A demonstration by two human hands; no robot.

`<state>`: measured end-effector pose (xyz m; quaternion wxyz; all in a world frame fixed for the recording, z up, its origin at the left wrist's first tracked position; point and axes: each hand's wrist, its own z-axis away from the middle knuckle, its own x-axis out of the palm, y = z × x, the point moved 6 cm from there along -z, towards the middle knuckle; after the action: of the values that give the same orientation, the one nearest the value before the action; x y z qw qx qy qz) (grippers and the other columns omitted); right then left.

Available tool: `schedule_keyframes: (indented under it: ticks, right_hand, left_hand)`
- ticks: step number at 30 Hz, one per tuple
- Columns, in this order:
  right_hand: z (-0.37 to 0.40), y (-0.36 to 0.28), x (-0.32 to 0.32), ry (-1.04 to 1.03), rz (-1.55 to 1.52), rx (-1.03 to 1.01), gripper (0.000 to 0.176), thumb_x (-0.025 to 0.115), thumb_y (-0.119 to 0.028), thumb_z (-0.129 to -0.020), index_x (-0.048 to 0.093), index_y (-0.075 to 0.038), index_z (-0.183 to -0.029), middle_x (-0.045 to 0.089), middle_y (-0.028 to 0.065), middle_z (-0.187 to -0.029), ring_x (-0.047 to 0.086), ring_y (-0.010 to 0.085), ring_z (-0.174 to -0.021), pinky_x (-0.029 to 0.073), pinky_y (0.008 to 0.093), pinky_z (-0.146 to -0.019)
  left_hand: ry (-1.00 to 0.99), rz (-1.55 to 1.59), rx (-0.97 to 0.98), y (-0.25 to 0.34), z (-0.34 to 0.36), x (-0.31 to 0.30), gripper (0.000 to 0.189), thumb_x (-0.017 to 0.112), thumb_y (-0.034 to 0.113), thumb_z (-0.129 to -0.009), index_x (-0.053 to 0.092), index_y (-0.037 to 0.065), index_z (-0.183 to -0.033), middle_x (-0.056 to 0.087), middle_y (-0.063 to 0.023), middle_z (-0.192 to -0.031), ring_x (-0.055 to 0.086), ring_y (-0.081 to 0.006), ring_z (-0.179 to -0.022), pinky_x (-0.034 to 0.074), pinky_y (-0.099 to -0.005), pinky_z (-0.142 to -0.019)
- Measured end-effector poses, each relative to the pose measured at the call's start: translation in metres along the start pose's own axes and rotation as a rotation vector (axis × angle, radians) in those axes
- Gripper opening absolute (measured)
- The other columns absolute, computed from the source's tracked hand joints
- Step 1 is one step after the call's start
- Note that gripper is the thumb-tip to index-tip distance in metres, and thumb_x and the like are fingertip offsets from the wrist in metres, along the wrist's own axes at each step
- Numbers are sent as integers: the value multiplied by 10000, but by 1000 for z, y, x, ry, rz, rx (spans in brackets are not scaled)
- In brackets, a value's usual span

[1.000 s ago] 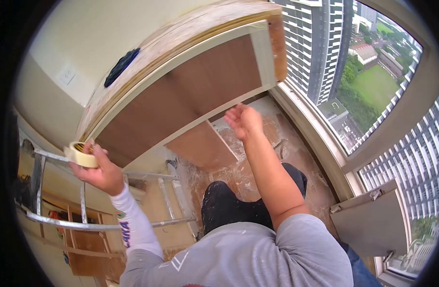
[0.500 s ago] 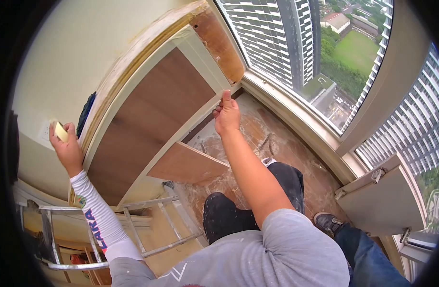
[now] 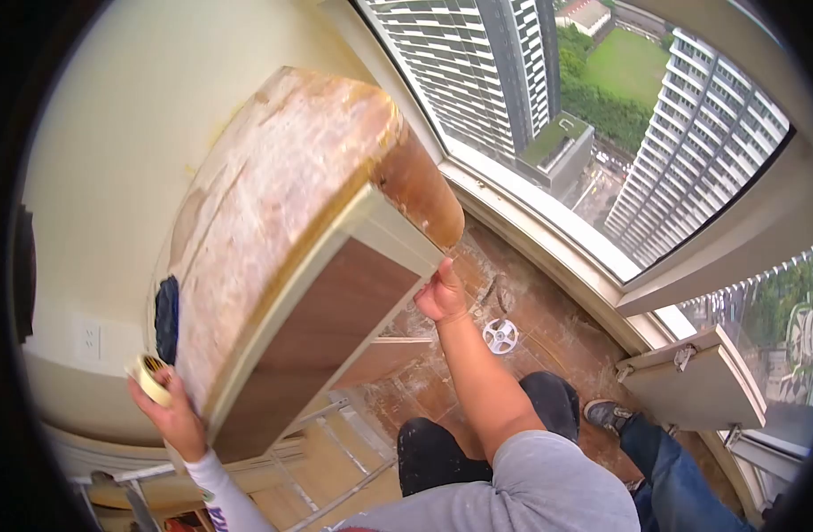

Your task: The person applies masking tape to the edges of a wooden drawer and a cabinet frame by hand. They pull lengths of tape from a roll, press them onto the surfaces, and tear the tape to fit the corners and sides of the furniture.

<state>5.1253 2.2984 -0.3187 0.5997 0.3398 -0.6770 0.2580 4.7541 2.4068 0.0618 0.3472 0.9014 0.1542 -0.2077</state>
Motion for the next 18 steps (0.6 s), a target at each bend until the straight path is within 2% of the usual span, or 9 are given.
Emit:
schedule_keyframes:
  ticks: [2,5,8,9,10,12,13,15,18]
  right_hand:
    - [4,-7,27,104,60,-48,585,709,-487,-904,597,-93,-1322,688,35,-1205,648,176,-1049,533,373,-933]
    - [20,-19,32,231,199,-19,591,719,-477,-906,588,-88,-1332,686,59,-1184,657,213,-1041,533,411,-955]
    - [45,-43,16,508,493,43,577,724,-441,-926,576,-77,-1348,666,93,-1208,654,233,-1038,529,432,-963]
    - [55,-52,16,681,712,93,586,585,-544,-992,564,-77,-1345,640,96,-1170,617,213,-1067,507,411,-924]
    - [58,-63,37,764,822,34,601,550,-560,-1002,558,-73,-1355,635,101,-1192,610,209,-1086,499,411,-937]
    - [67,-89,106,932,1039,-90,636,482,-591,-1023,546,-66,-1376,625,112,-1236,595,201,-1126,485,410,-962]
    - [59,-93,153,897,1099,-192,717,393,-616,-1043,497,-30,-1443,582,153,-1357,545,241,-1251,418,408,-1066]
    - [28,-97,231,766,1197,-333,720,395,-600,-1048,480,-10,-1452,568,164,-1380,527,250,-1278,394,401,-1090]
    - [-31,-94,282,615,1300,-372,724,398,-576,-1056,453,19,-1466,546,180,-1416,500,263,-1319,358,391,-1127]
  left_hand:
    - [-48,3,15,8,0,5,723,609,46,-982,182,0,-1564,590,-86,-1126,509,-112,-875,444,-224,-769]
    - [-81,0,16,7,3,4,734,600,38,-987,157,4,-1571,577,-113,-1135,517,-137,-914,459,-247,-800]
    - [-97,63,-36,-6,8,3,764,610,40,-985,119,3,-1570,556,-150,-1148,529,-192,-991,470,-316,-895]
    - [-101,75,-59,-6,9,2,752,604,44,-986,122,-2,-1561,562,-162,-1142,536,-208,-1004,469,-347,-924]
    - [-105,88,-81,-7,10,3,740,598,48,-987,124,-7,-1553,567,-175,-1137,544,-224,-1017,467,-379,-953]
    - [-131,94,-87,-10,12,3,726,610,46,-978,148,-22,-1535,568,-177,-1127,549,-231,-1007,473,-383,-943]
    - [-139,96,-90,-12,13,6,720,616,46,-973,161,-29,-1526,568,-178,-1122,552,-234,-1003,476,-386,-937]
    - [-177,47,-116,-11,15,10,708,636,55,-962,194,-41,-1508,577,-182,-1105,566,-255,-990,484,-392,-930]
    - [-263,-82,-149,-20,20,14,667,632,77,-955,255,-62,-1488,582,-215,-1136,583,-301,-1020,479,-409,-952]
